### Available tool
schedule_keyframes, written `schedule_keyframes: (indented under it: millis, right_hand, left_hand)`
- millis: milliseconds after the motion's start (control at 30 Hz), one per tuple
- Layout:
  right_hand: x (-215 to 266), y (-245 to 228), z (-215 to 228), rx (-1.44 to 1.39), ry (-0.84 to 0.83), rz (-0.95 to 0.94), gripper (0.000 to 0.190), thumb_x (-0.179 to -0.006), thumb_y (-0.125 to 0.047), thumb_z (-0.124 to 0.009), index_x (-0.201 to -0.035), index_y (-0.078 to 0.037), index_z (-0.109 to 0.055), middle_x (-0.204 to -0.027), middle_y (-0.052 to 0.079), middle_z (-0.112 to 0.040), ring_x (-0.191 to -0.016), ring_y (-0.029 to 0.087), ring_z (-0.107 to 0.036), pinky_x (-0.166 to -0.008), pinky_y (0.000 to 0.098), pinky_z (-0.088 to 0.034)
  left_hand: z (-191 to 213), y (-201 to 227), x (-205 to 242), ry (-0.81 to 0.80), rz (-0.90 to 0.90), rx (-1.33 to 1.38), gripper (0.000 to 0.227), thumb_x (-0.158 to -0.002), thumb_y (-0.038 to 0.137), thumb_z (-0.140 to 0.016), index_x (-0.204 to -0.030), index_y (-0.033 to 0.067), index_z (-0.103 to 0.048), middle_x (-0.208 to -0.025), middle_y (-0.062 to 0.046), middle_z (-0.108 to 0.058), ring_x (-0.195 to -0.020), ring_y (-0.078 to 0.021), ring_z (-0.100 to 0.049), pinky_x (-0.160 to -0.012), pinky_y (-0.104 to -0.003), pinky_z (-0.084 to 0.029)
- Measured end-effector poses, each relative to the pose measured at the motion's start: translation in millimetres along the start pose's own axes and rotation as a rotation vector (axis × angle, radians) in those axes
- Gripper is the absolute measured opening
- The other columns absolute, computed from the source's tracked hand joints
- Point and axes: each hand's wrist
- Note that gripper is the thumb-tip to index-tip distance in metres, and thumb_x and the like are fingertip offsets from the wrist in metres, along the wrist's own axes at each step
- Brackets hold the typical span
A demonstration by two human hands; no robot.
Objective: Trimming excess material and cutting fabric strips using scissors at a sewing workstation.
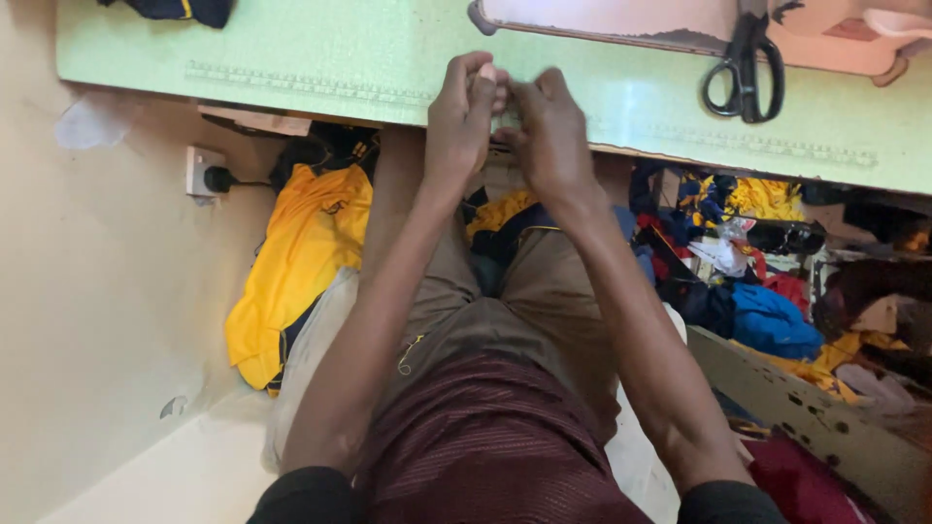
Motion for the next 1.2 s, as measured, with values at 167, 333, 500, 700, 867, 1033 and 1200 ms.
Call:
schedule_keyframes:
  millis: [167,333,500,700,867,1033,1200]
  right_hand:
    - [14,10,37,-0.614,-0.042,-0.574,0.002,-0.095,-0.005,-0.078,-0.096,-0.003,-0.078,-0.065,0.007,-0.07,-0.048,0.008,-0.06,-0.042,0.0185,-0.047]
    - [39,27,54,-1.382,-0.033,-0.872,0.012,-0.094,-0.015,-0.076,-0.092,-0.008,-0.066,-0.068,0.003,-0.065,-0.048,0.007,-0.057,-0.036,0.0175,-0.037]
    - [73,27,56,-1.338,0.045,-0.784,0.022,-0.104,-0.017,-0.064,-0.11,0.003,-0.07,-0.089,0.017,-0.07,-0.049,0.018,-0.069,-0.038,0.0237,-0.053]
    - [74,-33,114,-0.898,-0.004,-0.544,0.031,-0.104,-0.018,-0.062,-0.125,0.004,-0.066,-0.115,0.02,-0.071,-0.071,0.027,-0.075,-0.056,0.0271,-0.058]
    - [68,-37,81,-0.523,0.139,-0.178,0.068,-0.085,0.018,-0.079,-0.146,0.003,-0.054,-0.114,0.025,-0.065,-0.091,0.04,-0.075,-0.078,0.0454,-0.064]
    - [73,-41,73,-0.561,0.299,-0.301,0.029,-0.094,0.013,-0.077,-0.12,0.004,-0.07,-0.093,0.017,-0.072,-0.073,0.025,-0.074,-0.065,0.0339,-0.063]
    - [79,-15,83,-0.557,0.234,-0.282,0.021,-0.099,0.009,-0.08,-0.117,0.004,-0.073,-0.1,0.016,-0.072,-0.083,0.02,-0.071,-0.075,0.0339,-0.06]
  left_hand:
    - [16,9,22,-0.217,0.014,-0.007,0.036,-0.103,0.039,-0.05,-0.132,0.0187,-0.057,-0.097,-0.003,-0.078,-0.083,-0.0137,-0.076,-0.075,-0.027,-0.063]
    - [-26,29,38,-0.175,-0.274,0.106,0.029,-0.094,0.016,-0.073,-0.122,0.0179,-0.069,-0.098,-0.001,-0.062,-0.088,-0.0126,-0.065,-0.078,-0.026,-0.054]
    - [-35,25,39,-0.052,-0.301,0.002,0.018,-0.088,0.023,-0.083,-0.106,0.027,-0.079,-0.075,0.002,-0.058,-0.068,-0.0168,-0.068,-0.062,-0.028,-0.058]
    - [-13,30,33,0.05,-0.006,0.278,0.016,-0.092,0.022,-0.078,-0.085,0.0081,-0.075,-0.065,-0.006,-0.064,-0.049,-0.0137,-0.068,-0.048,-0.025,-0.053]
    - [-58,15,47,-0.017,0.41,0.758,0.02,-0.086,0.021,-0.082,-0.086,0.0031,-0.074,-0.068,-0.012,-0.06,-0.04,-0.0114,-0.06,-0.033,-0.022,-0.052]
    - [-54,14,47,-0.004,0.376,0.613,0.016,-0.083,0.023,-0.082,-0.085,0.008,-0.078,-0.069,-0.014,-0.069,-0.045,-0.0101,-0.061,-0.036,-0.024,-0.054]
    - [-68,10,68,-0.088,0.259,0.446,0.015,-0.088,0.019,-0.071,-0.096,0.0098,-0.08,-0.083,-0.016,-0.076,-0.058,-0.0206,-0.072,-0.05,-0.031,-0.063]
Point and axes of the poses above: each hand's wrist, its own x-axis away from the middle knuckle, its own z-axis out of the back of the hand, y = z × x
